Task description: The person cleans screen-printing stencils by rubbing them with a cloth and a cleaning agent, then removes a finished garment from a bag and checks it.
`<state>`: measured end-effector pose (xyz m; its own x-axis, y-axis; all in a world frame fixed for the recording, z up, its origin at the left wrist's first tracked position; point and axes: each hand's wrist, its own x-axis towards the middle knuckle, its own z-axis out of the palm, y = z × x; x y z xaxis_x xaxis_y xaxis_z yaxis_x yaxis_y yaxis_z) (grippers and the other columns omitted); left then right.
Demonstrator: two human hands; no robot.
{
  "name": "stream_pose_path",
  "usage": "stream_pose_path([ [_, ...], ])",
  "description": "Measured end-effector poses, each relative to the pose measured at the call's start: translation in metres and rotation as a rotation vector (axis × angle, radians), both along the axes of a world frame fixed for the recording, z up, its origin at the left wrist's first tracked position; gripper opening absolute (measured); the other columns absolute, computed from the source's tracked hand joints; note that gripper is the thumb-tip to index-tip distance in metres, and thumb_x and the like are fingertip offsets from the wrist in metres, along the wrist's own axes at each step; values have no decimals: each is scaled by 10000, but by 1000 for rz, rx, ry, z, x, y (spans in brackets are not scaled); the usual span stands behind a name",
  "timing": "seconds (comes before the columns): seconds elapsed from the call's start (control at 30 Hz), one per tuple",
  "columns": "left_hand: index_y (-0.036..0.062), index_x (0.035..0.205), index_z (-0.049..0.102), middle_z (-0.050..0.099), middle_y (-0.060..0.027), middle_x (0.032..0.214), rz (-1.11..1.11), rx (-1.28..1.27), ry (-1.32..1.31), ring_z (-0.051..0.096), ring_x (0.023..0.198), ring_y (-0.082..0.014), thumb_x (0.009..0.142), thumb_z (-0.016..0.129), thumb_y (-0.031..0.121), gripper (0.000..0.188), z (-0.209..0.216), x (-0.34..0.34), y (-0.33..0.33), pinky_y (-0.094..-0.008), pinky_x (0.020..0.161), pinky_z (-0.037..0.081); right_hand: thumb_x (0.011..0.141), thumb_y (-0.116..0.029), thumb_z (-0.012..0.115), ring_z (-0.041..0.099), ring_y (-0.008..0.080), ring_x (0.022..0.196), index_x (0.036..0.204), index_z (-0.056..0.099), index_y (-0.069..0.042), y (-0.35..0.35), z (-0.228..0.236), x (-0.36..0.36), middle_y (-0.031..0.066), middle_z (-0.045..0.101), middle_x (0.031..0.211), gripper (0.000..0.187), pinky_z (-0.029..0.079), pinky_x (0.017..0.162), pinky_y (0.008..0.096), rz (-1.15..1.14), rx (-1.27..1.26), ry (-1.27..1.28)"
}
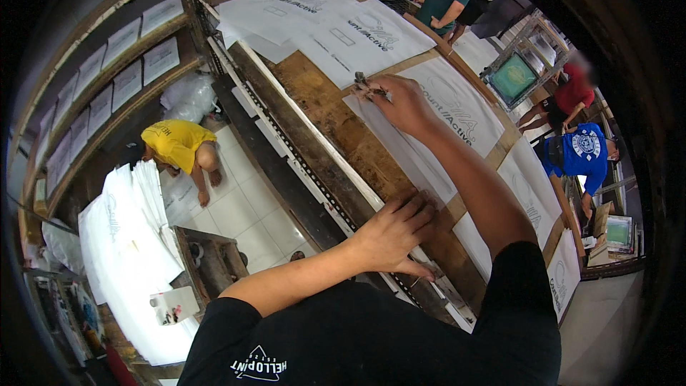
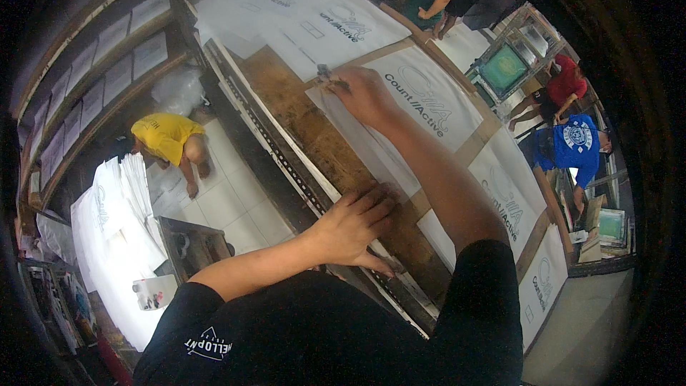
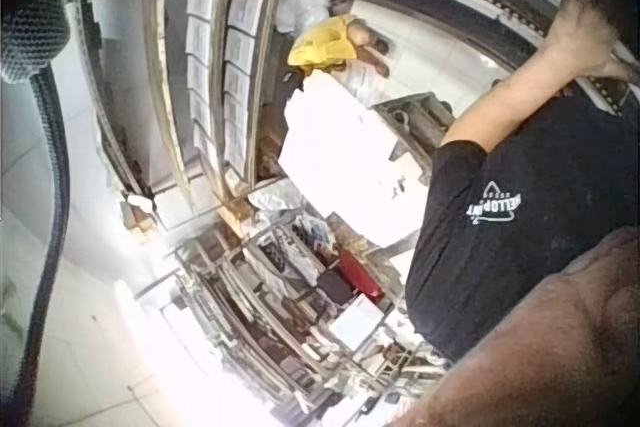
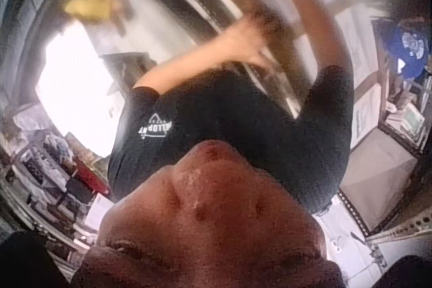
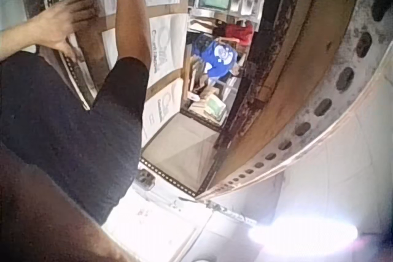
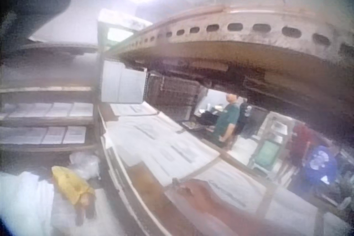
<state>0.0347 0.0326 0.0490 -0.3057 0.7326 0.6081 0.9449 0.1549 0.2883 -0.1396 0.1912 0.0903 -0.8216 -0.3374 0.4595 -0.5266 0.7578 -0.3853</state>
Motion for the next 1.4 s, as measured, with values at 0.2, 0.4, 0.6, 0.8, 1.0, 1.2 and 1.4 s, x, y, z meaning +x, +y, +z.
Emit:
stream_pose_path([
  [0.2, 7, 1212, 639, 601, -137, 1259, -23, -8, -32, 499, 1280, -341, 717, 613, 780, 919, 0, 1, -3, -493, 1170, 308, 894, -19, 698, 706, 190, 898, 1121, 699, -4, 12, 10, -1, 123, 742, 996, 227, 552, 792, 331, -56, -163, -58],
  [0.4, 73, 1271, 633, 596, -92, 1323, -1, -36, 63, 511, 1279, -281, 709, 636, 769, 895, -8, 1, -2, -528, 1161, 307, 933, -125, 696, 703, 191, 906, 1132, 716, -58, 62, 66, 112, 96, 739, 1011, 211, 552, 827, 328, -158, -101, -183],
  [0.6, 49, 1201, 643, 605, -71, 1276, -90, -46, 205, 515, 1262, -246, 724, 620, 727, 829, -8, 4, 6, -571, 1189, 292, 844, 21, 725, 710, 225, 1007, 1118, 702, -11, 98, 61, 227, 138, 729, 1079, 277, 546, 897, 321, -274, -51, -313],
  [0.8, 50, 1200, 671, 628, -99, 1268, -93, -6, 105, 557, 1243, -304, 713, 669, 713, 822, -1, 12, 10, -572, 1154, 349, 821, 37, 750, 719, 279, 1012, 1089, 711, -13, 105, 38, 248, 155, 726, 1110, 275, 564, 871, 354, -261, 30, -232],
  [1.0, 4, 1131, 674, 604, -143, 1323, -155, -74, -49, 496, 1312, -354, 739, 637, 699, 799, 7, 11, 10, -540, 1177, 319, 821, 27, 742, 709, 316, 983, 1047, 706, -1, 92, 30, 226, 163, 723, 1062, 231, 562, 838, 384, -134, 55, -174],
  [1.2, 76, 1314, 610, 564, -129, 1380, -114, -149, 18, 447, 1359, -350, 743, 590, 750, 884, -2, 13, 5, -536, 1195, 277, 832, -6, 735, 700, 314, 1033, 1076, 719, -29, 66, 3, 151, 161, 721, 1097, 245, 555, 885, 390, -157, 101, -115],
  [1.4, 60, 1268, 652, 547, -130, 1411, -110, -102, -36, 425, 1377, -364, 744, 633, 723, 845, -7, 13, 3, -528, 1196, 265, 831, -53, 749, 694, 339, 1033, 1085, 715, -35, 23, -12, 55, 166, 718, 1096, 257, 554, 894, 399, 34, -24, 32],
])
